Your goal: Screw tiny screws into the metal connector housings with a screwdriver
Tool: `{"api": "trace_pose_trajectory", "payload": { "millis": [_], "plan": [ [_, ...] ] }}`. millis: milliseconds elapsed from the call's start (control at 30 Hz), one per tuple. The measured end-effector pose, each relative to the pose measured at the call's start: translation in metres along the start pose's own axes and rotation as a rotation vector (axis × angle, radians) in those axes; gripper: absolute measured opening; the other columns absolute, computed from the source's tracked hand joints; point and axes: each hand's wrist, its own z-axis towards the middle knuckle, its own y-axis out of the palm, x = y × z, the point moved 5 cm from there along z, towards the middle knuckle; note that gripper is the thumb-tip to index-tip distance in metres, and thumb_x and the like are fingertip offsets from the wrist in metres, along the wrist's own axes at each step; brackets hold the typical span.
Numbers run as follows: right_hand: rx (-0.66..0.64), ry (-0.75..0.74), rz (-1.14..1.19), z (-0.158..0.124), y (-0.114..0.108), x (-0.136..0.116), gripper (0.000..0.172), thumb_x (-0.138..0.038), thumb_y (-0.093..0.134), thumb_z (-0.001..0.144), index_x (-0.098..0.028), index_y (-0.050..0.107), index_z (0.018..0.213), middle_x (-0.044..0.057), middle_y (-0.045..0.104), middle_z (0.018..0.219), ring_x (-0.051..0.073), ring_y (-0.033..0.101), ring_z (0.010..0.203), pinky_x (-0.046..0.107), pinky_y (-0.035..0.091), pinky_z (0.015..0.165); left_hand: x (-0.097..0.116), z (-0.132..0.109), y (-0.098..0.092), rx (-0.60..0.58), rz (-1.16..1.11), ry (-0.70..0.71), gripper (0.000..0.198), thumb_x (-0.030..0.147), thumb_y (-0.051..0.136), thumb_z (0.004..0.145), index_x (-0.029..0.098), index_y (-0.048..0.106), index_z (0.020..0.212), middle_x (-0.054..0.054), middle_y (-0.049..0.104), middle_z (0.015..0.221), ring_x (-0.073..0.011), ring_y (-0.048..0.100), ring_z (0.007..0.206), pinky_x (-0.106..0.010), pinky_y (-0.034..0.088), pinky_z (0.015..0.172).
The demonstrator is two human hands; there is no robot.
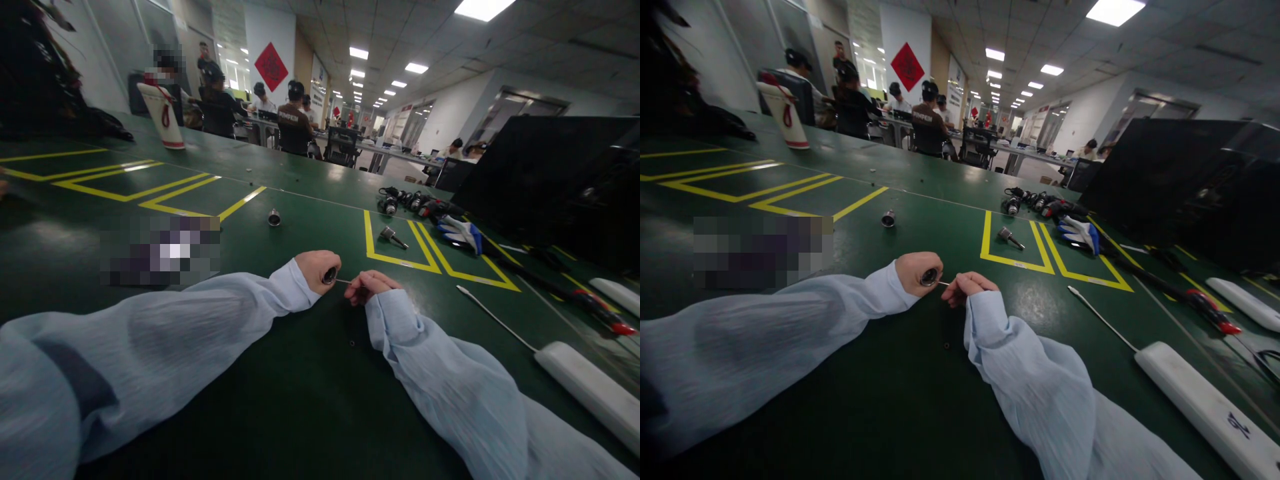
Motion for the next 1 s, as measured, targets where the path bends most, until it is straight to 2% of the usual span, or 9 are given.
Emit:
{"api": "trace_pose_trajectory", "payload": {
  "millis": [233,400,633,867,1000],
  "plan": [
    [-0.110,0.044,0.139,0.0049,0.0019,0.0055,0.018,-0.032,0.066,0.064,-0.016,0.061,0.059,0.002,0.066,0.057,0.011,0.056,0.048,0.022,0.045,0.046,-0.0006,-0.0003,-0.0044,0.120,-0.136,0.057,0.004,0.013,0.046,0.065,0.016,0.048,0.062,0.002,0.050,0.056,-0.0083,0.047,0.052,-0.018,0.037,0.051],
    [-0.123,0.035,0.167,0.0050,0.0012,0.0042,0.019,-0.034,0.066,0.064,-0.016,0.061,0.059,0.003,0.067,0.058,0.011,0.057,0.049,0.022,0.045,0.046,-0.0015,-0.0003,-0.0036,0.104,-0.132,0.021,0.004,0.014,0.046,0.064,0.016,0.049,0.061,0.002,0.051,0.056,-0.0079,0.047,0.051,-0.017,0.036,0.050],
    [0.015,0.013,0.016,0.0014,0.0005,0.0020,0.019,-0.031,0.064,0.064,-0.015,0.061,0.056,0.003,0.065,0.052,0.010,0.055,0.043,0.022,0.044,0.044,-0.0042,0.0010,0.0005,0.005,0.034,-0.045,0.004,0.013,0.046,0.063,0.016,0.049,0.064,0.000,0.052,0.059,-0.0109,0.050,0.056,-0.020,0.039,0.053],
    [-0.067,0.041,0.085,0.0032,0.0032,0.0023,0.018,-0.032,0.064,0.064,-0.016,0.060,0.056,0.003,0.065,0.055,0.011,0.055,0.046,0.023,0.044,0.045,-0.0026,-0.0001,-0.0037,0.098,-0.078,0.019,0.004,0.015,0.046,0.065,0.017,0.047,0.062,0.002,0.049,0.056,-0.0090,0.046,0.051,-0.019,0.038,0.051],
    [-0.101,0.038,0.113,0.0033,0.0038,0.0019,0.018,-0.032,0.063,0.066,-0.016,0.060,0.058,0.003,0.066,0.057,0.011,0.056,0.048,0.023,0.045,0.045,-0.0054,0.0006,-0.0042,0.122,-0.142,0.003,0.004,0.016,0.047,0.064,0.016,0.047,0.061,0.002,0.050,0.054,-0.0081,0.046,0.050,-0.018,0.036,0.049]
  ]
}}
